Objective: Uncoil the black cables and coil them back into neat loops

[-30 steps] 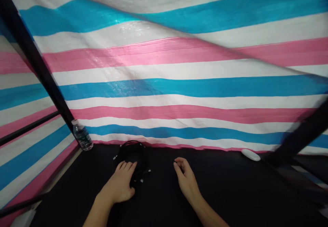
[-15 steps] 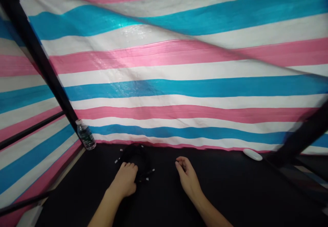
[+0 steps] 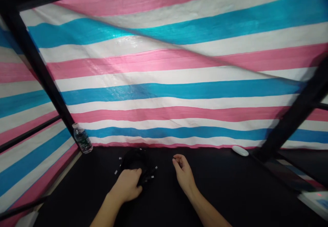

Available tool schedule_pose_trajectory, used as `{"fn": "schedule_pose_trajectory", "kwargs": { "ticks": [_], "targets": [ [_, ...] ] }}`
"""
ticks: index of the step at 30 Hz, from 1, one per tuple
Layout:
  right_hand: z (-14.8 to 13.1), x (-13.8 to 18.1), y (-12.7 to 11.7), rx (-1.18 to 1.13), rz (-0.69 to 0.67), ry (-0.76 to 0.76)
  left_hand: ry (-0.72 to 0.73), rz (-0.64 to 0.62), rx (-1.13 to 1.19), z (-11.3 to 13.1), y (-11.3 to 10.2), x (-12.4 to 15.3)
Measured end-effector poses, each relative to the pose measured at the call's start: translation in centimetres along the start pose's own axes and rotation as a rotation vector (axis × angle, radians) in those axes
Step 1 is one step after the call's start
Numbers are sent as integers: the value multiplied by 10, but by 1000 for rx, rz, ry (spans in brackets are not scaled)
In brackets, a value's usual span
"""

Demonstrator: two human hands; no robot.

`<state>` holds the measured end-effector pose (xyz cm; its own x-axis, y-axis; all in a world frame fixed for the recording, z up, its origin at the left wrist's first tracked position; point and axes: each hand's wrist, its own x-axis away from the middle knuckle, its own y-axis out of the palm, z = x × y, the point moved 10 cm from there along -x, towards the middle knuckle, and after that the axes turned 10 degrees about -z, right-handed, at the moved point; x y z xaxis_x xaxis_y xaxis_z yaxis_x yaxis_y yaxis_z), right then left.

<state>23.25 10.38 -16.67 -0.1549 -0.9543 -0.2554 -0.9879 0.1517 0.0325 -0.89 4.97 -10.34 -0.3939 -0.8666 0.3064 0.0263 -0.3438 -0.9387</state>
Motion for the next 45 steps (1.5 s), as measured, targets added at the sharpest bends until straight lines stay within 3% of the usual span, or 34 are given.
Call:
{"fn": "schedule_pose_trajectory", "kwargs": {
  "ticks": [7,9,11,13,15,18,21,25,29,32,37,41,45],
  "targets": [
    [-38,-11,-22,-133,104,-75,49,78,187,25,-31,5],
    [-55,-14,-37,-179,145,-108,110,110,432,37,-42,3],
    [-72,-17,-56,-225,200,-147,186,129,874,48,-48,-4],
    [-91,-18,-82,-274,272,-199,241,134,1405,56,-44,-18],
    [-110,-17,-110,-320,354,-263,265,137,1796,66,-34,-36],
    [-129,-15,-144,-364,449,-342,253,127,1989,82,-17,-70],
    [-131,-14,-157,-362,490,-360,182,99,2072,93,10,-104],
    [-112,-16,-151,-295,477,-314,26,105,2064,94,48,-136],
    [-91,-20,-139,-190,426,-252,-91,153,1900,86,67,-142],
    [-78,-23,-128,-80,365,-204,-123,225,1694,78,62,-132],
    [-61,-28,-106,175,233,-139,-133,297,1261,67,32,-105],
    [-62,-30,-72,414,-17,-119,-163,226,971,56,20,-77],
    [-71,-10,-27,613,-334,-127,-128,122,850,55,31,-54]
  ]
}}
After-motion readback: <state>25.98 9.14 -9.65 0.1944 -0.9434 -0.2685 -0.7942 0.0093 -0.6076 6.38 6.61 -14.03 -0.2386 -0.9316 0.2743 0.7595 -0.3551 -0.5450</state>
